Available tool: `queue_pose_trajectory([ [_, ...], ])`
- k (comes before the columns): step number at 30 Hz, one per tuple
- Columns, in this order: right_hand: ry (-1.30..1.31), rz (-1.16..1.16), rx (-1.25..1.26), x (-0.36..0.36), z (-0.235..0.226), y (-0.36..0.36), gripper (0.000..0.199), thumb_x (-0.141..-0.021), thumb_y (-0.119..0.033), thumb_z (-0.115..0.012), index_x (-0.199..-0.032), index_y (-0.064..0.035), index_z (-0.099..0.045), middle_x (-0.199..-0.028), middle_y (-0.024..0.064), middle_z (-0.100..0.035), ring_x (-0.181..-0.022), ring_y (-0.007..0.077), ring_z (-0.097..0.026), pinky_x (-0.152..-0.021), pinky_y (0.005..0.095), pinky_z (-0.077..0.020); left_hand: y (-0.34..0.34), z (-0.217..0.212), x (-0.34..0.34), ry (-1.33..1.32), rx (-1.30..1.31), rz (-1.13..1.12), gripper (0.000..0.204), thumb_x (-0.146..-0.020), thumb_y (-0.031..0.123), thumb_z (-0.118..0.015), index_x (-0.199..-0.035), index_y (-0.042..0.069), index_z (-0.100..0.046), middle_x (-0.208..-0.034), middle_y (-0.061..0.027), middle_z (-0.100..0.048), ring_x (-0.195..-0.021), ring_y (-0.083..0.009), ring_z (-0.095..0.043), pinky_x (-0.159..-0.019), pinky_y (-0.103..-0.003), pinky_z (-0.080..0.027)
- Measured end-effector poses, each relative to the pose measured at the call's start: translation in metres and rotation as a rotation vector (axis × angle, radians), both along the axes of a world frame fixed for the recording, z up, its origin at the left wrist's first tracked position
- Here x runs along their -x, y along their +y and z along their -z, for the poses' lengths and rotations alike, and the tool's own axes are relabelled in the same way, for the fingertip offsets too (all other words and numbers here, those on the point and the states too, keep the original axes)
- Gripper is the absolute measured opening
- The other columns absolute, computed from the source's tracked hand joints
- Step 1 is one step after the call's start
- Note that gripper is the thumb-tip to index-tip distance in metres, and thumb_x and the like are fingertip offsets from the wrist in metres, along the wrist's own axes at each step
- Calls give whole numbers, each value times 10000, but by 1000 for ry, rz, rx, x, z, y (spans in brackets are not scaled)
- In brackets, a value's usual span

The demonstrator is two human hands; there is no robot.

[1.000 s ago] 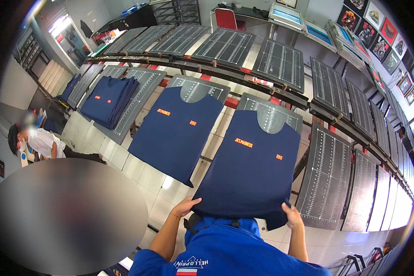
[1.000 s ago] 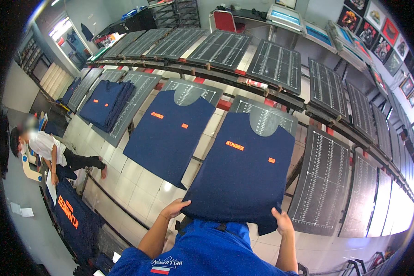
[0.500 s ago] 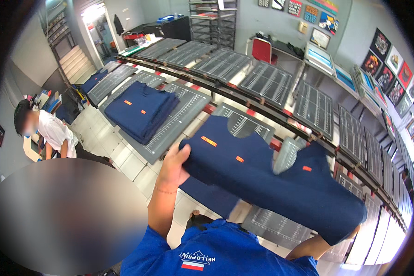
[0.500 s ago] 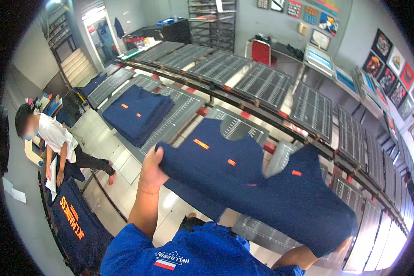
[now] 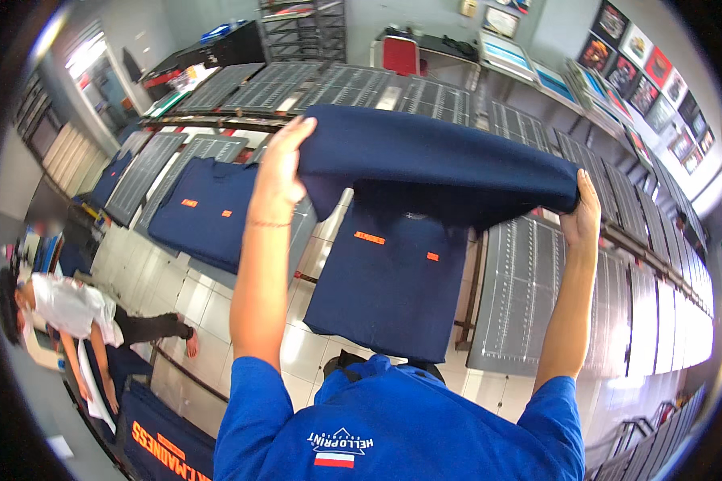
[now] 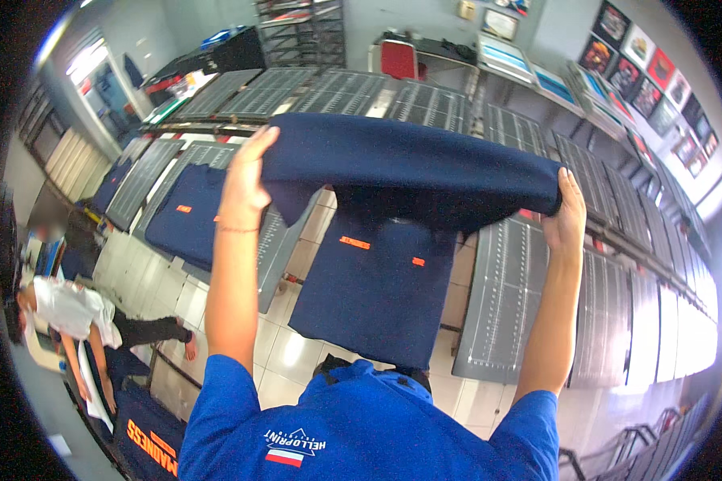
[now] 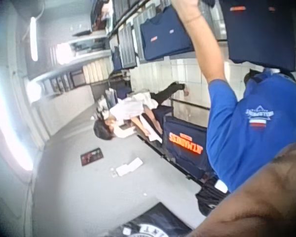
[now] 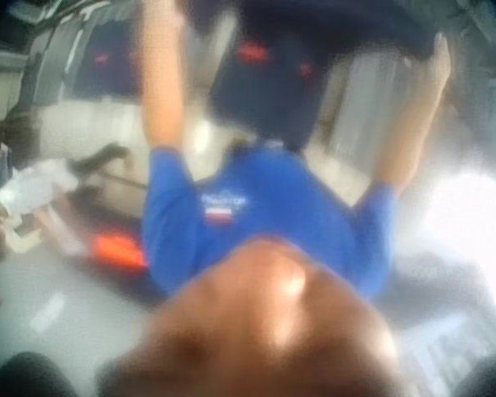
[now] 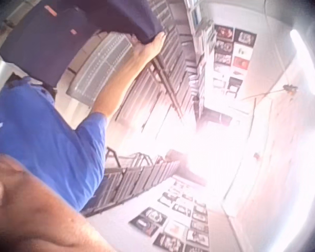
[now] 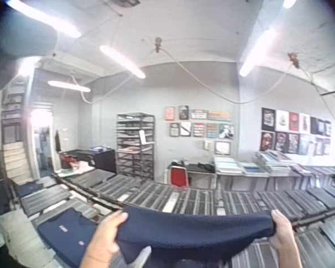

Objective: The person lifts printed navy blue garments from individual printing boards by hand and carries them while walking through the workshop.

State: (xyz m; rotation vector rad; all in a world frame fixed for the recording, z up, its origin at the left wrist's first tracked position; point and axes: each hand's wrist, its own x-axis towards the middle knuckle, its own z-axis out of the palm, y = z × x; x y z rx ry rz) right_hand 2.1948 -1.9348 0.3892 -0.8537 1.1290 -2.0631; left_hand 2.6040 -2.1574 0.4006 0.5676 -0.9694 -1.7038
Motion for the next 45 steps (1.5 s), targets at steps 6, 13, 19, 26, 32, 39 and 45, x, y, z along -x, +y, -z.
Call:
queue_pose_trajectory([
  [6,-16,273,-318,-63,64,88,488,-890,-253,-613,-1262,42,-499,-1204,133,-577,-1081,210,-557,-952,346,-428,59,61,-44,-292,103,-6,495,-880,156,-623,-1298,-52,-460,-1197,-114,-578,-1099,-177,-547,-979,-306,-405],
  [13,-426,99,-724,-142,246,138,581,-843,-189,-656,-1300,89,-429,-1220,201,-567,-1092,273,-568,-949,374,-438,80,259,-112,-599,-77,8,361,-882,27,-581,-1229,-19,-491,-1132,-130,-575,-1017,-167,-565,-891,-288,-463],
  [19,-506,134,-775,-190,331,171,276,-897,-132,-589,-1121,29,-566,-1046,144,-659,-923,231,-646,-882,359,-505,114,350,-159,-838,-154,-5,404,-861,61,-627,-1230,-33,-492,-1069,-144,-608,-959,-178,-597,-835,-292,-487],
  [26,-284,165,-1029,-208,356,204,142,-874,-187,-620,-921,-56,-645,-795,-7,-598,-689,88,-519,-618,241,-417,137,394,-199,-826,-226,11,116,-904,137,-592,-885,26,-565,-834,-4,-571,-773,-92,-512,-711,-257,-416],
  [32,-125,191,-1098,-210,364,219,96,-883,-226,-616,-855,-134,-608,-711,-50,-491,-642,60,-443,-578,222,-370,150,395,-205,-948,-262,35,176,-876,138,-607,-772,43,-501,-721,3,-464,-685,-99,-426,-646,-255,-369],
  [39,319,209,-1152,-187,344,191,251,-866,-177,-626,-1025,15,-602,-895,80,-630,-824,160,-589,-760,291,-470,103,366,-129,-1377,381,-245,183,-878,144,-565,-973,-4,-615,-933,-183,-633,-877,-320,-616,-805,-386,-485],
  [45,457,213,-935,-87,350,68,315,-889,-180,-617,-1096,53,-570,-954,108,-646,-905,165,-610,-813,285,-474,-27,336,34,-1199,533,-170,215,-862,150,-594,-1017,3,-619,-909,-178,-636,-896,-325,-620,-803,-412,-484],
])
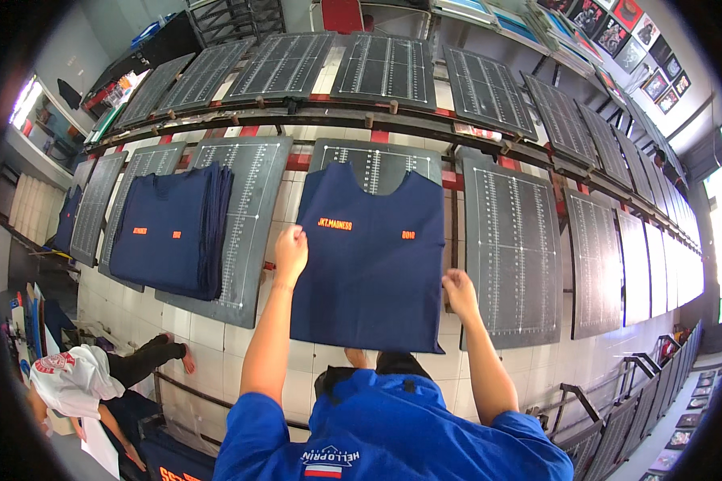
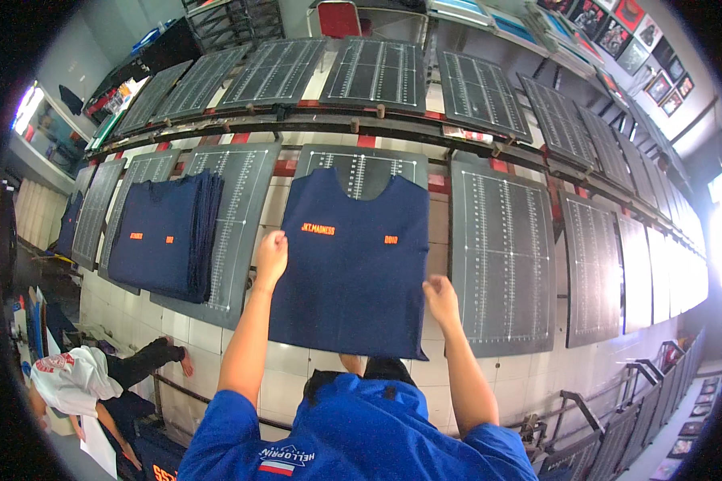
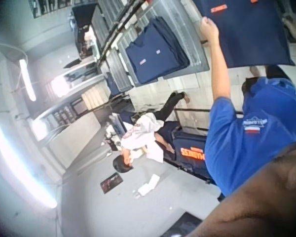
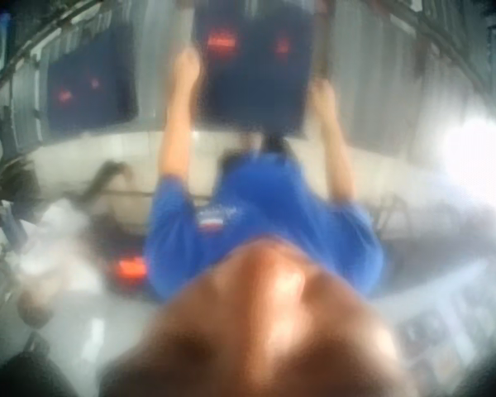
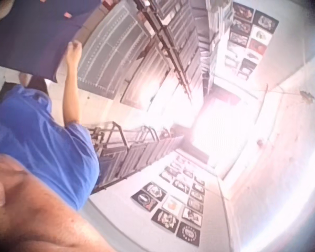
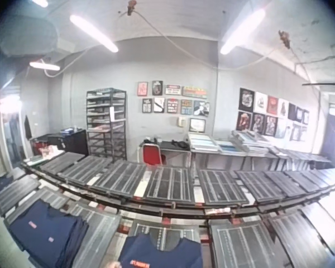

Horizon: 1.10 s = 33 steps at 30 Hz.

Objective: The person lifts printed navy blue garments from individual printing boards by hand and carries them while walking through the workshop.

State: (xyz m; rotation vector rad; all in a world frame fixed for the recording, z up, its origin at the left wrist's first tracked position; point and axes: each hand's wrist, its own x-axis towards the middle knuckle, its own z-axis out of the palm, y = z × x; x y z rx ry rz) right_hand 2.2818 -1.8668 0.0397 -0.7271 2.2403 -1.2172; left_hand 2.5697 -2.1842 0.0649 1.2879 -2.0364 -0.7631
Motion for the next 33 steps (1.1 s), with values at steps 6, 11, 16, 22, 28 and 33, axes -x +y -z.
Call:
queue_pose_trajectory([
  [6,-82,85,23,101,22,-130,443,-914,-317,-590,-1131,68,-564,-1041,168,-649,-991,237,-613,-872,327,-464,-102,28,111,-335,173,-142,334,-830,250,-660,-1021,-18,-602,-973,-197,-635,-949,-368,-598,-837,-450,-474],
  [11,-414,142,-16,133,28,-174,466,-933,-368,-549,-1099,66,-590,-886,93,-625,-793,187,-578,-720,326,-463,-144,28,137,-476,-176,29,412,-850,258,-649,-1079,-60,-523,-1045,-251,-620,-1046,-413,-566,-861,-466,-467],
  [16,-371,57,-79,143,33,-179,433,-935,-365,-544,-1082,35,-621,-901,57,-621,-796,140,-545,-720,286,-421,-159,25,132,-364,-486,160,605,-802,324,-713,-1193,-71,-474,-1175,-249,-582,-1139,-352,-547,-959,-400,-427],
  [22,-313,57,-42,148,40,-186,414,-923,-339,-570,-980,66,-633,-822,71,-613,-803,148,-545,-748,296,-428,-188,24,99,-250,-131,-152,265,-784,137,-701,-968,8,-559,-1021,-144,-613,-941,-230,-585,-807,-357,-452],
  [28,-349,-4,-34,91,30,-134,570,-950,-441,-506,-1152,92,-511,-1019,119,-598,-961,184,-546,-877,314,-421,-112,32,25,24,146,-206,201,-900,186,-584,-953,5,-514,-872,-139,-554,-826,-256,-552,-781,-378,-444],
  [33,-634,-101,-295,-14,25,8,769,-927,-528,-494,-1352,101,-372,-1328,207,-486,-1246,256,-454,-1053,342,-340,36,48,-92,-19,-439,-102,353,-952,335,-521,-949,-18,-521,-831,-107,-562,-794,-213,-547,-750,-345,-438],
])
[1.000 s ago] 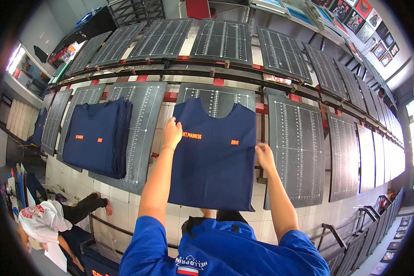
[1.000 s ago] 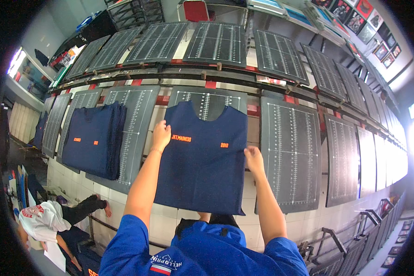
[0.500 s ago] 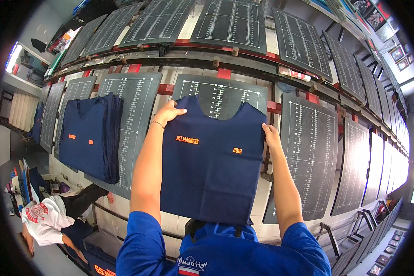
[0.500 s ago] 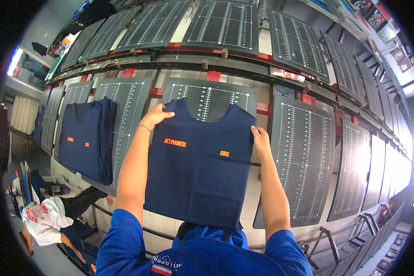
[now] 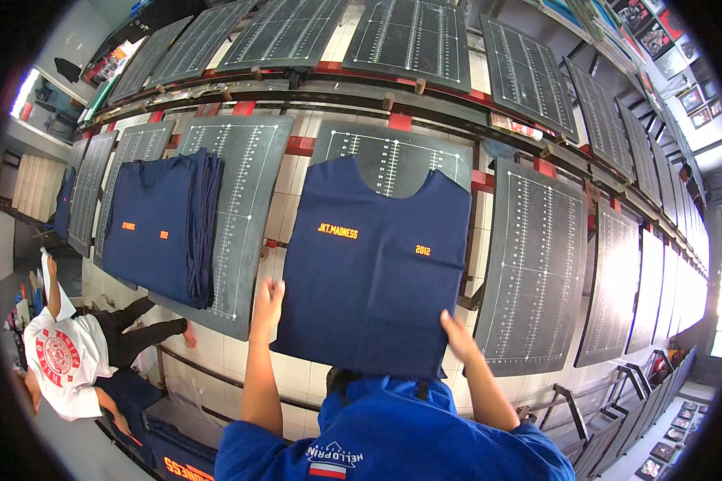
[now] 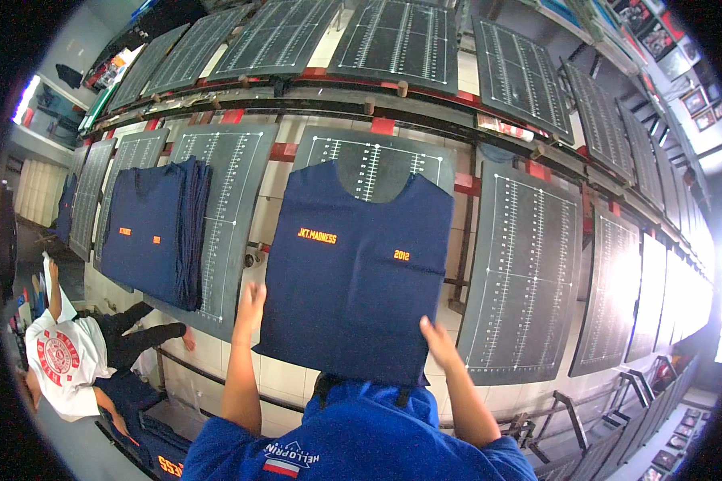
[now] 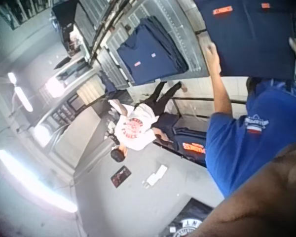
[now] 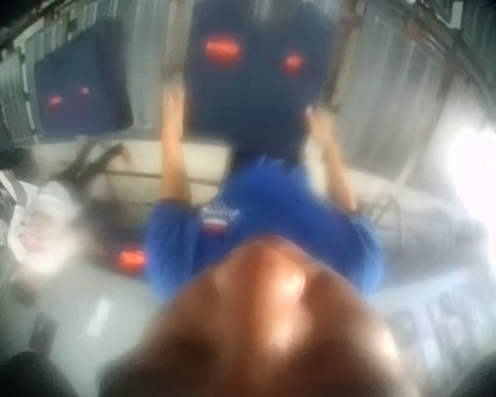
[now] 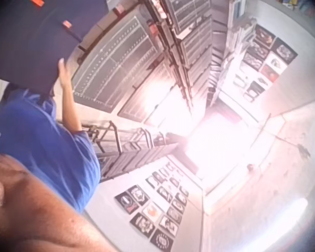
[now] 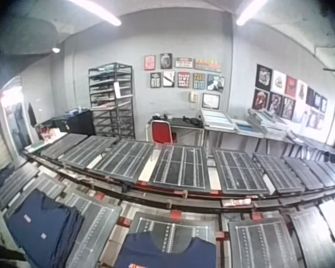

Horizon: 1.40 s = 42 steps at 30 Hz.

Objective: The person lifts printed navy blue garments from individual printing boards by hand and carries them while walking through the workshop.

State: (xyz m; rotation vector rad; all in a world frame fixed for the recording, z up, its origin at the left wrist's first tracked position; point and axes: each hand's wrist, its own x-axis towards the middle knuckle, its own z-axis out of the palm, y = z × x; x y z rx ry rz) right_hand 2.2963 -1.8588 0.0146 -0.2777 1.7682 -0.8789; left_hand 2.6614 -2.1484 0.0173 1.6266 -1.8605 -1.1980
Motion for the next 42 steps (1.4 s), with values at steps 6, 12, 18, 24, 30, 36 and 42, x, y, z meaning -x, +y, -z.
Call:
queue_pose_trajectory([
  [6,-83,-22,-68,-64,-13,91,608,-903,-398,-602,-1227,107,-501,-1108,163,-616,-1004,216,-577,-890,324,-448,62,-9,-56,175,-233,-21,300,-956,272,-530,-773,50,-443,-700,36,-325,-656,-72,-321,-588,-252,-304],
  [12,-24,155,32,-72,-16,111,416,-913,-306,-608,-1064,82,-601,-933,88,-643,-860,138,-569,-780,306,-462,80,7,-62,278,-249,-151,276,-979,290,-492,-858,42,-490,-759,28,-437,-708,-67,-388,-656,-215,-347],
  [18,97,143,64,-77,-12,120,227,-926,-210,-571,-1038,-16,-607,-963,36,-653,-889,129,-586,-795,273,-455,92,26,-103,396,-335,-54,128,-936,160,-573,-947,41,-527,-776,45,-437,-724,-61,-397,-694,-215,-355],
  [24,29,105,155,-66,-18,122,171,-907,-213,-599,-1006,-73,-609,-872,-28,-622,-750,68,-529,-694,243,-417,100,-4,-105,452,-317,-151,127,-924,155,-584,-898,50,-518,-799,41,-457,-750,-62,-407,-707,-218,-351],
  [30,75,271,171,-73,-27,125,151,-934,-245,-568,-853,-117,-561,-657,-78,-452,-611,37,-396,-560,203,-334,113,2,-116,469,-346,-150,143,-928,176,-575,-880,59,-509,-789,46,-440,-737,-59,-388,-682,-219,-340],
  [36,355,300,97,-84,3,131,198,-937,-230,-549,-819,-71,-537,-633,-36,-443,-591,65,-388,-546,245,-337,107,12,-122,364,-365,-41,189,-939,231,-564,-942,46,-526,-850,15,-497,-793,-81,-445,-740,-241,-376],
  [42,271,256,73,-85,-8,121,224,-921,-220,-572,-804,-40,-508,-668,8,-465,-647,103,-442,-575,295,-380,76,12,-77,791,-693,-302,578,-949,472,-479,-1315,28,-431,-1281,-142,-506,-1199,-226,-480,-1039,-382,-348],
])
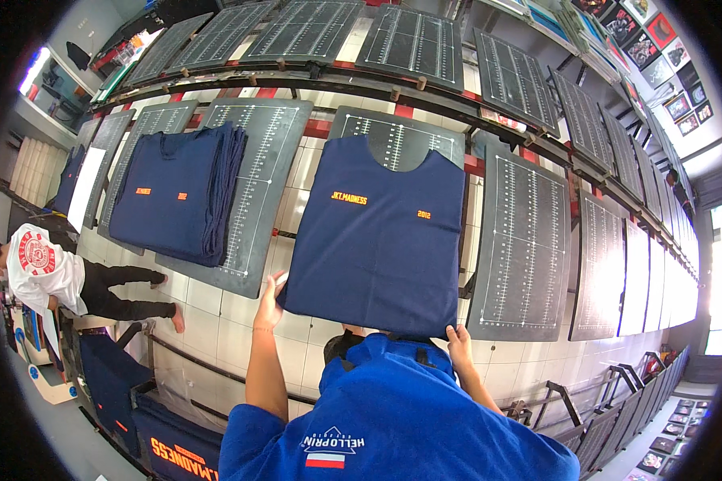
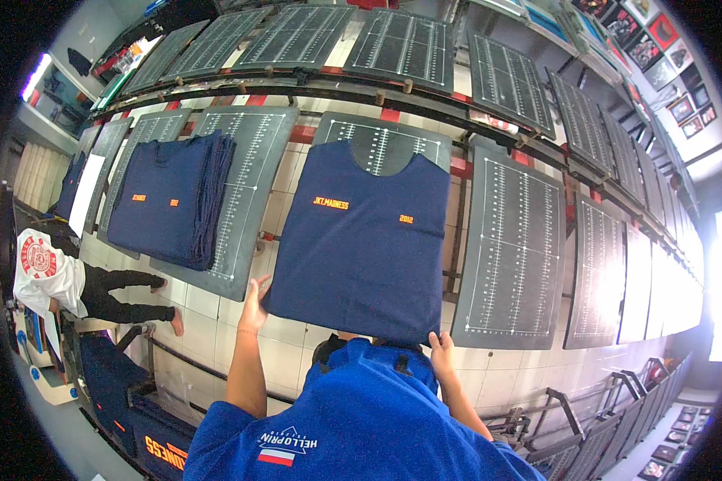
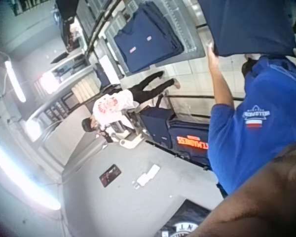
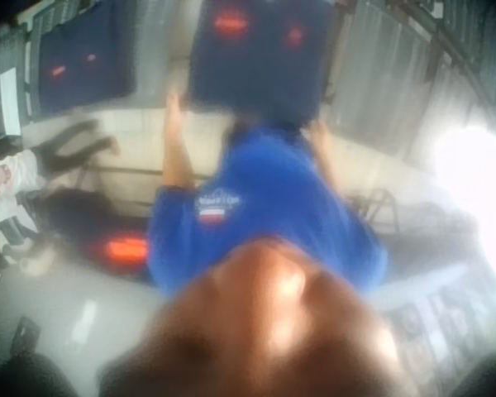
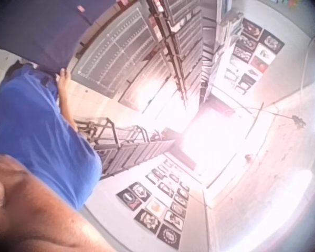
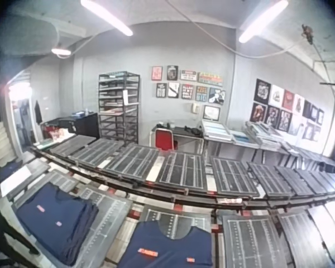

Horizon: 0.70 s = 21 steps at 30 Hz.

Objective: The person lifts printed navy blue garments from individual printing boards by hand and carries them while walking through the workshop.

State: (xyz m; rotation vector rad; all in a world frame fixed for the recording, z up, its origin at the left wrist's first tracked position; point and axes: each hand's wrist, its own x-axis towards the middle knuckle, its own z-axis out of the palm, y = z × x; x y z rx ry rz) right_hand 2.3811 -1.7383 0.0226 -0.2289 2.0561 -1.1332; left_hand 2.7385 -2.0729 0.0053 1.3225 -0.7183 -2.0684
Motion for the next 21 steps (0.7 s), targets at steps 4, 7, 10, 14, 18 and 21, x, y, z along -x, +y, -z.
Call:
queue_pose_trajectory([
  [4,-216,-43,121,5,0,16,204,-936,-253,-564,-951,-50,-554,-780,1,-562,-675,64,-489,-581,236,-391,4,34,-21,284,-341,231,629,-956,475,-453,-1406,46,-358,-1397,-127,-441,-1293,-241,-416,-1089,-417,-312],
  [7,-356,-83,227,3,-18,17,430,-908,-288,-607,-1171,50,-556,-1021,75,-647,-901,149,-596,-795,298,-471,24,16,-52,182,-371,326,539,-957,297,-529,-1342,-57,-399,-1308,-149,-529,-1186,-235,-527,-1045,-378,-385],
  [10,-454,-249,21,17,-30,14,521,-882,-372,-629,-1160,66,-579,-1046,97,-647,-956,185,-587,-897,330,-438,30,-20,-61,121,-154,318,509,-902,207,-620,-1280,-85,-447,-1228,-168,-573,-1109,-241,-575,-968,-357,-454],
  [14,-119,6,-43,72,-64,-72,1018,-750,-543,-706,-1376,142,-285,-1449,229,-336,-1343,297,-328,-1102,398,-251,-39,-110,16,-91,137,-36,510,-863,227,-678,-1231,-70,-487,-1106,-123,-603,-997,-207,-598,-903,-342,-484],
  [18,-238,232,1029,191,-199,-217,451,-870,-214,-665,-1199,28,-474,-1089,129,-614,-958,233,-623,-853,387,-496,-147,-251,135,405,557,166,326,-932,214,-584,-1142,-34,-554,-1070,-90,-627,-969,-182,-610,-892,-322,-471],
  [21,-71,48,1149,201,-317,-250,287,-892,-194,-631,-1065,16,-540,-959,117,-645,-812,212,-655,-735,347,-532,-177,-333,157,406,583,19,277,-923,206,-593,-1101,-6,-572,-1063,-104,-635,-956,-201,-634,-848,-336,-507],
])
